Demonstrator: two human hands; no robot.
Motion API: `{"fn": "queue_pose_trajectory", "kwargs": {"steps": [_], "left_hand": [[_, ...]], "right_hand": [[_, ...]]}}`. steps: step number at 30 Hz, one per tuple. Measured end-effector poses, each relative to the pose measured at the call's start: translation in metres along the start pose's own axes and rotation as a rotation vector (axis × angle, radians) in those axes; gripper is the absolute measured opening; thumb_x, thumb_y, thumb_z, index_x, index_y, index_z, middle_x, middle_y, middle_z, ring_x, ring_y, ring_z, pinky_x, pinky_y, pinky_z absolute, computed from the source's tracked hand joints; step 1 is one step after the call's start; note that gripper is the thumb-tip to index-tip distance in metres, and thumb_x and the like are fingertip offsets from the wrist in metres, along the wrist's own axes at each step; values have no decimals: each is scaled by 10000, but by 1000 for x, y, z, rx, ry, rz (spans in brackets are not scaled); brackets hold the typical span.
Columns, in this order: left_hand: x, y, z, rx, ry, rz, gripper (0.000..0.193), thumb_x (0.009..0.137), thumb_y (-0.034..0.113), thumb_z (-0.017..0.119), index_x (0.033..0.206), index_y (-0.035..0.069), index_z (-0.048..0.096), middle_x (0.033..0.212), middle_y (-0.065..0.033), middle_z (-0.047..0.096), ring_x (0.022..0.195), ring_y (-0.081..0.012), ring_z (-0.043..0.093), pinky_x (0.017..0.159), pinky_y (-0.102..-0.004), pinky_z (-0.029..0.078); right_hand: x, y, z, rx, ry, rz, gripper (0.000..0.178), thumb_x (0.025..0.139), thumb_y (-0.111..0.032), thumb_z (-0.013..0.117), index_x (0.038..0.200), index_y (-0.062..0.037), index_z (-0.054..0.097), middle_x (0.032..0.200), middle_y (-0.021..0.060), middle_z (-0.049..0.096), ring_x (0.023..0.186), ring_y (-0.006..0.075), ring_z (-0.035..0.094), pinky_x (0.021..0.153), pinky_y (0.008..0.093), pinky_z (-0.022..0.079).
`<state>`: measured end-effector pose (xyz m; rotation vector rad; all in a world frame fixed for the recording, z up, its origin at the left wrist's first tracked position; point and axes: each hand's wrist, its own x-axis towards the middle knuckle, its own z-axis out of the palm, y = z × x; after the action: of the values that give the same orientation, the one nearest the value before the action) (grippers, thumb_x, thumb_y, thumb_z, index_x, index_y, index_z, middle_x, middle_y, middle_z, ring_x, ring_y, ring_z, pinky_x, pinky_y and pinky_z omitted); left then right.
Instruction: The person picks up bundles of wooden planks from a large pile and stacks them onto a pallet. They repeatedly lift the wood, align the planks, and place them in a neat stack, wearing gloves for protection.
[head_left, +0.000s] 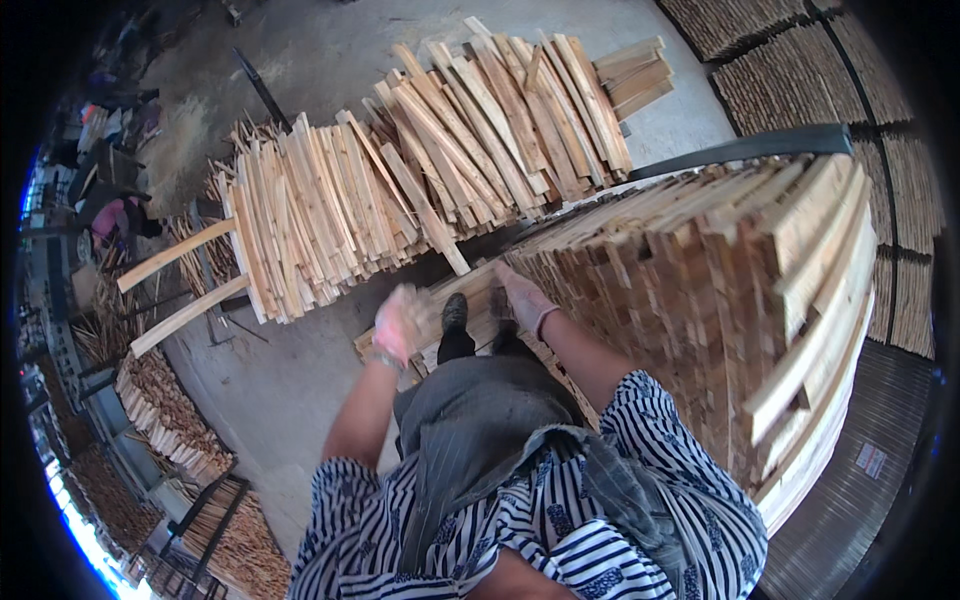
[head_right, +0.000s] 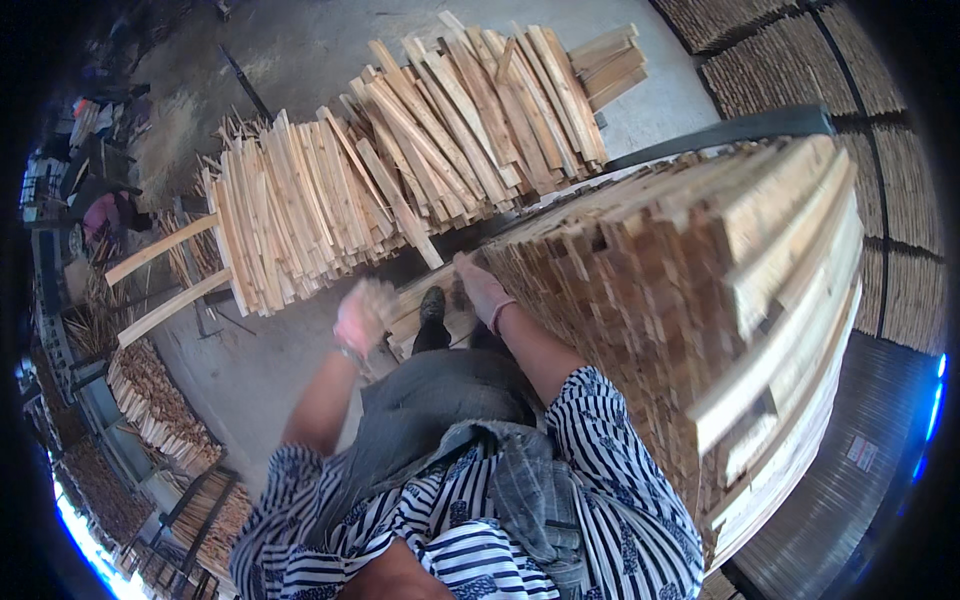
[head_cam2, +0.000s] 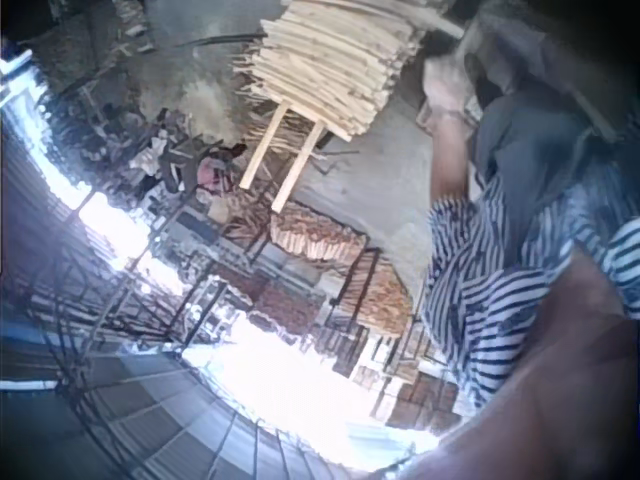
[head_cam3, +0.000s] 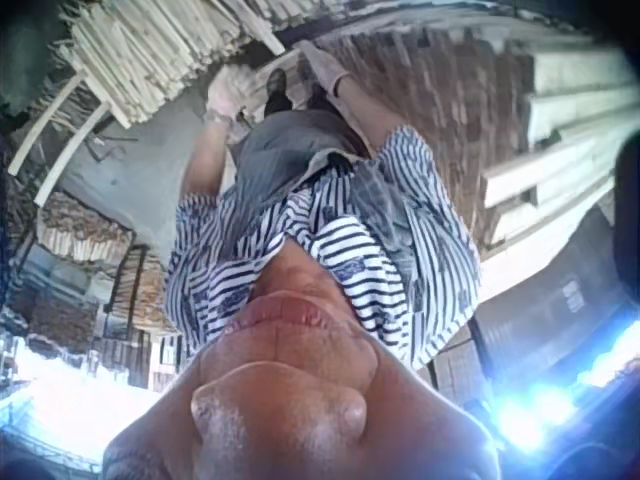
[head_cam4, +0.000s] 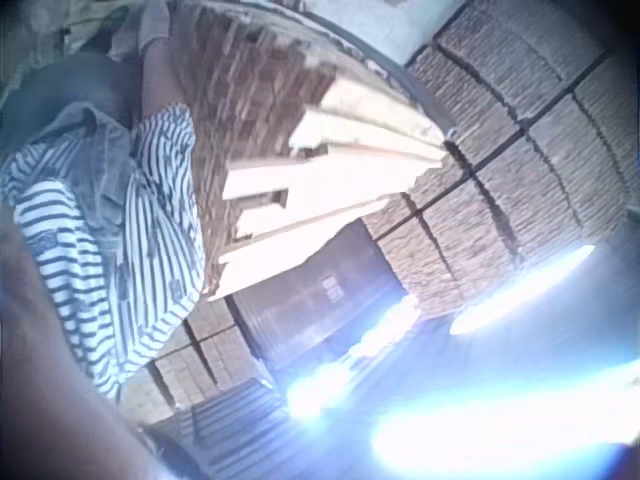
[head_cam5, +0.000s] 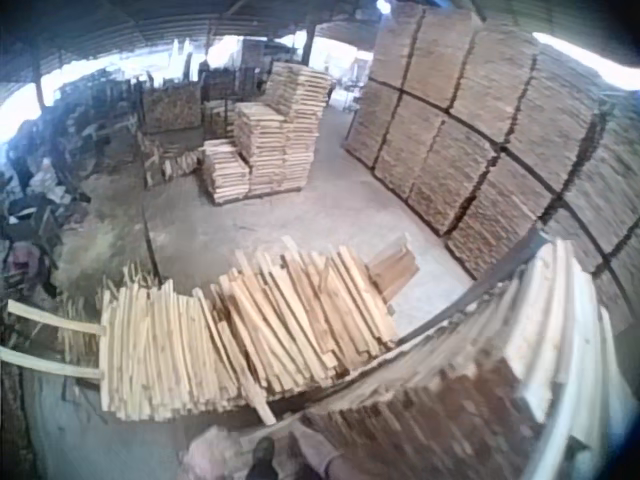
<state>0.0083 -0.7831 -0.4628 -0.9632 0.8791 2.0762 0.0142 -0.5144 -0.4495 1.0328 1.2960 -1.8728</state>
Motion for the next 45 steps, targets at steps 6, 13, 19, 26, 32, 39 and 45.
{"fn": "queue_pose_trajectory", "kwargs": {"steps": [6,13,19,26,32,39,45], "left_hand": [[32,-100,-169,547,-116,296,477,1041,404,484,1356,46,463,1404,-179,513,1247,-361,525,1028,-546,453],[80,-98,-148,-16,220,-18,434,1013,355,582,1334,68,527,1259,-136,614,1112,-300,615,950,-462,512],[183,12,-45,704,67,263,702,997,426,587,1505,-7,370,1464,-149,505,1319,-233,514,1084,-320,420],[297,99,60,536,196,219,1191,853,481,764,1581,-7,-44,1607,-236,265,1492,-282,272,1212,-421,230],[317,105,-1,625,270,238,1151,833,353,811,1550,-94,28,1516,-245,422,1442,-240,363,1189,-362,275],[303,95,-19,323,42,94,1068,837,335,817,1597,61,118,1528,-118,451,1421,-240,391,1184,-392,239],[280,45,-32,761,157,230,680,932,151,665,1526,55,348,1562,-91,405,1458,-248,325,1213,-465,263]], "right_hand": [[163,-22,14,282,289,0,711,918,-687,548,1256,-60,560,1076,99,621,874,259,616,788,435,522],[324,-17,-75,294,449,-61,844,877,-755,530,1486,-180,425,1406,128,503,1143,301,534,985,502,413],[331,-38,-29,209,517,-278,954,893,-731,515,1481,12,405,1303,125,579,1012,262,576,788,408,492],[263,-14,59,31,382,-281,780,977,-605,530,1525,-73,372,1420,126,530,1261,235,519,1061,363,424],[257,10,79,196,232,-25,597,992,-530,563,1463,-176,470,1308,50,592,1166,183,564,967,385,488],[294,-42,35,-89,-209,-215,914,906,-460,698,1574,-33,244,1447,220,515,1334,281,497,1093,360,405],[269,-63,41,-547,-15,-247,824,927,-461,639,1510,32,328,1369,289,560,1280,340,553,1083,361,410]]}}
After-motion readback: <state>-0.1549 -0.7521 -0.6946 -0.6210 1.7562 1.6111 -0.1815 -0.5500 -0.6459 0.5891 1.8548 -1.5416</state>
